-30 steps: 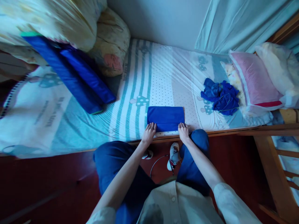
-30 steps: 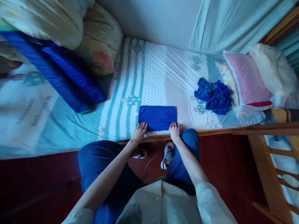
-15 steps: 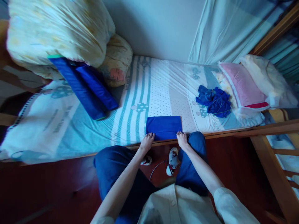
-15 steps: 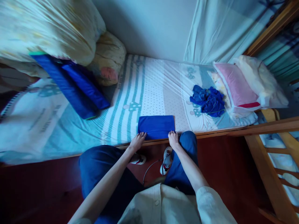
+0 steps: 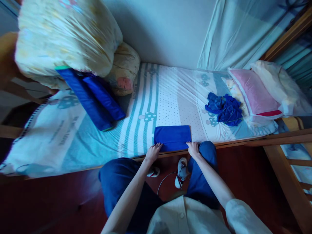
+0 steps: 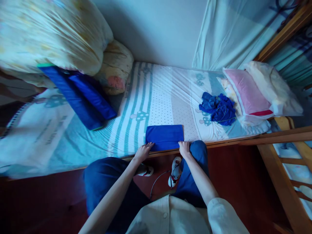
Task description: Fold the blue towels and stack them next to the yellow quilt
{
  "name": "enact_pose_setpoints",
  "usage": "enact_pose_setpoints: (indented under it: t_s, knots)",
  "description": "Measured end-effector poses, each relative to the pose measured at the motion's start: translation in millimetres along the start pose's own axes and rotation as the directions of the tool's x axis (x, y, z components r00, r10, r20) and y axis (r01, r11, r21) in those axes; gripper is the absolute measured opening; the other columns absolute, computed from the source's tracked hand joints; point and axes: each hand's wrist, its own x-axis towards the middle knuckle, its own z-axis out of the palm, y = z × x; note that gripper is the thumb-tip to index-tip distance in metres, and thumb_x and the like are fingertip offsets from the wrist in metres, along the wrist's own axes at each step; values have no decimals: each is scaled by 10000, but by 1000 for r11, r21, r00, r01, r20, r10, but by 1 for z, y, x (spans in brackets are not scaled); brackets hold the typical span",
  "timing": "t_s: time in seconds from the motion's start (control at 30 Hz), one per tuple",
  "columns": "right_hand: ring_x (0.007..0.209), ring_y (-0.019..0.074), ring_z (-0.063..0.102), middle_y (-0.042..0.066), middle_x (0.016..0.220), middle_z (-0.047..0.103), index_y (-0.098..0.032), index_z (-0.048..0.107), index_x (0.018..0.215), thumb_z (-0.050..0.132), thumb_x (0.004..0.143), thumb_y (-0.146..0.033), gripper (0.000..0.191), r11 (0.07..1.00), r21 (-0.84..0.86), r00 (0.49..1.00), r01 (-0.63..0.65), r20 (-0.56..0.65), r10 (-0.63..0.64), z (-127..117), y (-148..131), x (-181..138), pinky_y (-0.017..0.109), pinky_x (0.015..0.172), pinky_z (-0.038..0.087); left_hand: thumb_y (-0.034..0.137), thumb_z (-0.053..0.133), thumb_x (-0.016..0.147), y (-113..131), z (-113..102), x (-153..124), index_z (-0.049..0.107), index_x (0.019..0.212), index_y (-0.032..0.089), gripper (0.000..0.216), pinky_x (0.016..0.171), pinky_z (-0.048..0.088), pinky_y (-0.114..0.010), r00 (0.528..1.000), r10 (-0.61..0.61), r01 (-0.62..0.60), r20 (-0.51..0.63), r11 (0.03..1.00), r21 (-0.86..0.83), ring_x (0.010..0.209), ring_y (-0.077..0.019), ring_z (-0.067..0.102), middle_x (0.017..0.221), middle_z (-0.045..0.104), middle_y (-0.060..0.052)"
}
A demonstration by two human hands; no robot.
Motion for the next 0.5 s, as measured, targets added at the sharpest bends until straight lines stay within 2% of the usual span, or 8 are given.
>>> enact_pose_setpoints:
  t_s: [0.27,0.4,0.5]
  knots:
    - [1193,246,677,69,1276,737,-271,692,1335,617,886,-83,493,969,223,993,-106,-24,114,4,11,5,316,1076,464,-44,445,808,-3,-6,3,512,1498,273,762,1095,516,-418,987,-118,130,109,985,-115,1340,-284,581,1564,495,-112]
    - [1182,244,685,62,1244,754,-274,709,1310,619,868,-62,499,953,283,991,-107,-41,124,7,13,7,322,1078,463,-59,440,800,-4,-8,2,548,1470,282,759,1119,494,-397,988,-124,139,95,973,-184,1383,-268,544,1552,515,-80]
    - [1166,246,697,71,1220,764,-263,726,1287,614,850,-35,505,942,321,990,-101,-64,128,11,15,9,323,1068,472,-60,453,781,-9,-8,0,568,1452,293,767,1089,513,-370,980,-187,199,69,936,-291,1322,-253,603,1491,585,-49]
